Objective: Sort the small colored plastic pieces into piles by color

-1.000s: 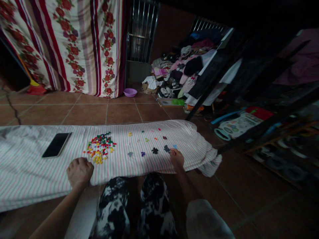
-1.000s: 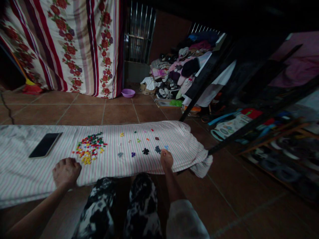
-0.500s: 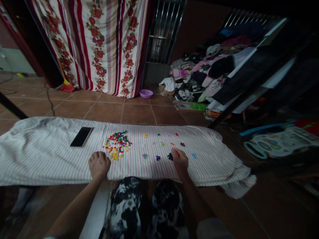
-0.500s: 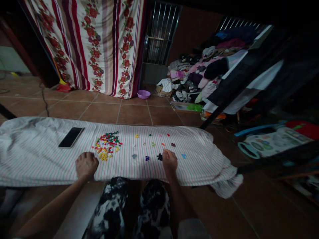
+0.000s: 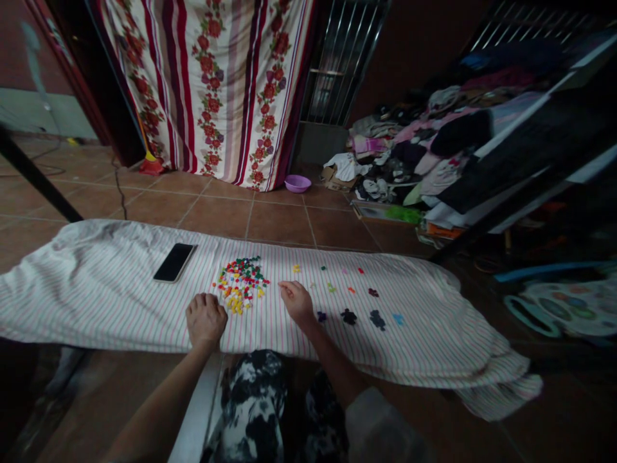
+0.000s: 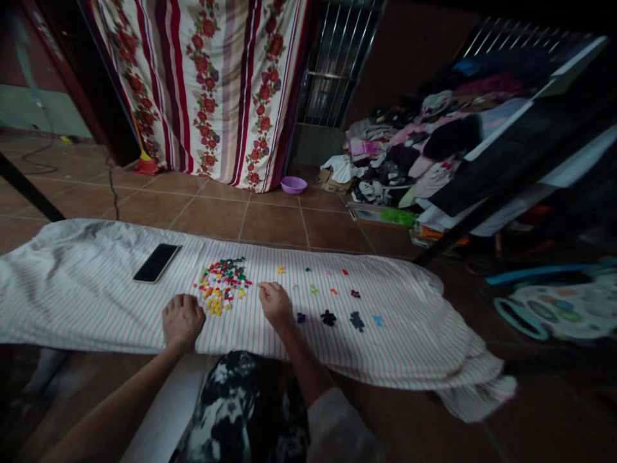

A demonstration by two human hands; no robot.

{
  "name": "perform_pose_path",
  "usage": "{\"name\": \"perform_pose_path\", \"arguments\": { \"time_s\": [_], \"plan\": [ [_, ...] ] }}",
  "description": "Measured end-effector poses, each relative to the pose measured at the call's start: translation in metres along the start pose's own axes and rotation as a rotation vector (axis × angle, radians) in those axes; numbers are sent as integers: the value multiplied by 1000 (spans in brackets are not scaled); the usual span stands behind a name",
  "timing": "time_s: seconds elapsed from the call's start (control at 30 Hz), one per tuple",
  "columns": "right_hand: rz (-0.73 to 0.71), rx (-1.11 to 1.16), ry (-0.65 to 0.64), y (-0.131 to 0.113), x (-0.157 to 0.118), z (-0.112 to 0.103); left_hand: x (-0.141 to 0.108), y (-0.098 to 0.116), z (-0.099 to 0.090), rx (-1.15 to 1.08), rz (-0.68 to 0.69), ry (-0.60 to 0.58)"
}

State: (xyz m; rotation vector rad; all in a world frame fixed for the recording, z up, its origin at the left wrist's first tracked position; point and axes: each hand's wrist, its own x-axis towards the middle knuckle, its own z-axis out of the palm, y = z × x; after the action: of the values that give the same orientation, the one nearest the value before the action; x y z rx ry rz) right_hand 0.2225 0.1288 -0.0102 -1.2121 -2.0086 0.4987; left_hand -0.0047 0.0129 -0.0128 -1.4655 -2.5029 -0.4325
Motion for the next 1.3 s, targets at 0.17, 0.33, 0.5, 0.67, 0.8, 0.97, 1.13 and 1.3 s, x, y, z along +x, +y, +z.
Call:
{"name": "perform_pose_path", "arguments": {
  "time_s": [0.17, 0.33, 0.5, 0.67, 0.8, 0.97, 1.13, 1.3],
  "plan": [
    [-9, -92, -168, -19, 21, 31, 0, 0, 0, 2, 8, 8],
    [-10, -184, -271, -35, 41, 53, 1, 0, 2, 9, 13, 30],
    [-13, -277, -334, -49, 58, 68, 1, 1, 2, 24, 17, 32],
    [20, -328, -386, -57, 71, 76, 1, 2, -1, 13, 23, 39],
    [56, -380, -417, -63, 80, 79, 1, 2, -2, 2, 22, 40],
    [79, -481, -467, -76, 91, 79, 2, 2, -1, -15, 17, 42],
    [104, -532, -489, -86, 95, 80, 2, 3, 1, -8, 10, 44],
    [106, -473, -424, -82, 90, 80, 2, 3, 0, -1, 13, 46]
  ]
}}
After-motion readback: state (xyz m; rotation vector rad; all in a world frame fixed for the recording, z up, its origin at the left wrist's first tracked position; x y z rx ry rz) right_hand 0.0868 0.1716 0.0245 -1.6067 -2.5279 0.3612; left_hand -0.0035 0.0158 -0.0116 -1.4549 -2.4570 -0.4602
